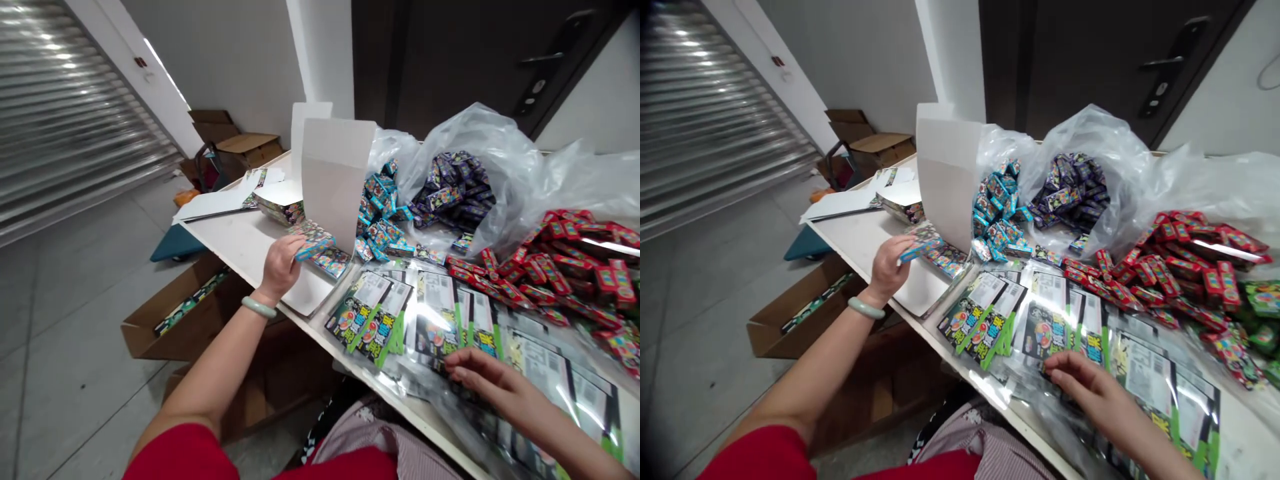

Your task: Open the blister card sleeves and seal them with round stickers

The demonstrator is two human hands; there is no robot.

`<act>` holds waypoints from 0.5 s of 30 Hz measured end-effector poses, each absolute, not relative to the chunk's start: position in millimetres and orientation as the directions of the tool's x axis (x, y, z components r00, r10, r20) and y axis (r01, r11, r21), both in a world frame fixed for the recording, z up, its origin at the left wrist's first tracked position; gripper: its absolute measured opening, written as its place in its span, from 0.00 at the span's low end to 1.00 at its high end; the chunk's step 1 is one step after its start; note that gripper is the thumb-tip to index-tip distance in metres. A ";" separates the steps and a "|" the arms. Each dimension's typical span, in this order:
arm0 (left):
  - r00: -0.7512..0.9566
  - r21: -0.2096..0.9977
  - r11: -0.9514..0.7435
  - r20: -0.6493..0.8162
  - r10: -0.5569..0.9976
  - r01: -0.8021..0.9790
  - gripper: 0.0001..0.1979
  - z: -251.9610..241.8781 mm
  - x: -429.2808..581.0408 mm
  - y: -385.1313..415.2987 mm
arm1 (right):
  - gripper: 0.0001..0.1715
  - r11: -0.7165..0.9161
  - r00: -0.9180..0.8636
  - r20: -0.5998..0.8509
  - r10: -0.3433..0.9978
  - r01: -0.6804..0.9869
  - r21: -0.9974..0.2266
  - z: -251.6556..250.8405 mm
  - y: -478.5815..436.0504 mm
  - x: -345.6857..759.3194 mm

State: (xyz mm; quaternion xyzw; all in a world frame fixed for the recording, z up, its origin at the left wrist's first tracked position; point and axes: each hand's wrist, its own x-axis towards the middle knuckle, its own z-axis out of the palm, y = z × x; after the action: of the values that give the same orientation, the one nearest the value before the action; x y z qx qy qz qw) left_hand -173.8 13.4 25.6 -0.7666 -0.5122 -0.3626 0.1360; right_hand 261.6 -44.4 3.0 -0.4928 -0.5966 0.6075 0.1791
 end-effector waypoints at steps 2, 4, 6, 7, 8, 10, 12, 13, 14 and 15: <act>0.288 0.115 -0.447 0.619 0.731 0.887 0.13 20.1 -174.8 19.6 | 0.23 -0.177 -0.511 -0.357 0.782 0.368 -0.913 1.7 -42.4 247.6; 0.358 0.071 -0.462 0.533 0.767 0.884 0.13 9.5 -170.4 26.5 | 0.20 -0.123 -0.576 -0.319 0.753 0.353 -0.928 1.1 -43.3 231.2; 0.410 0.038 -0.477 0.455 0.790 0.878 0.13 -1.8 -163.7 31.0 | 0.17 -0.077 -0.632 -0.288 0.719 0.340 -0.937 1.5 -47.3 217.4; 0.430 0.028 -0.485 0.422 0.798 0.874 0.15 -6.3 -160.8 32.1 | 0.15 -0.062 -0.655 -0.280 0.701 0.336 -0.940 1.8 -49.8 212.8; 0.445 0.022 -0.493 0.394 0.804 0.870 0.17 -9.6 -158.9 32.8 | 0.14 -0.053 -0.673 -0.278 0.685 0.335 -0.941 1.7 -52.4 210.0; 0.457 0.020 -0.496 0.358 0.814 0.868 0.21 -12.3 -158.4 33.7 | 0.13 -0.049 -0.694 -0.289 0.660 0.343 -0.938 0.2 -57.1 209.2; 0.430 0.027 -0.468 0.351 0.832 0.883 0.23 -11.7 -161.1 36.0 | 0.12 -0.065 -0.686 -0.305 0.661 0.353 -0.933 -3.4 -60.5 212.9; 0.402 0.032 -0.441 0.356 0.844 0.897 0.23 -11.2 -162.3 37.9 | 0.12 -0.077 -0.677 -0.313 0.666 0.355 -0.932 -5.6 -61.8 215.4; 0.373 0.037 -0.412 0.360 0.855 0.910 0.22 -10.9 -162.9 40.3 | 0.12 -0.087 -0.668 -0.320 0.672 0.357 -0.930 -7.8 -63.0 217.9; 0.352 0.040 -0.390 0.357 0.865 0.920 0.22 -11.0 -162.6 42.9 | 0.12 -0.096 -0.661 -0.324 0.677 0.357 -0.929 -9.6 -64.0 220.1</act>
State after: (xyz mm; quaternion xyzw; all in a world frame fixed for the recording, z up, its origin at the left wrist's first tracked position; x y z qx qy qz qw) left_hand -162.6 42.9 -11.0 -0.8178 -0.5457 -0.1624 0.0842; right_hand 220.1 -64.0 -9.6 -0.3917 -0.6600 0.6282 0.1274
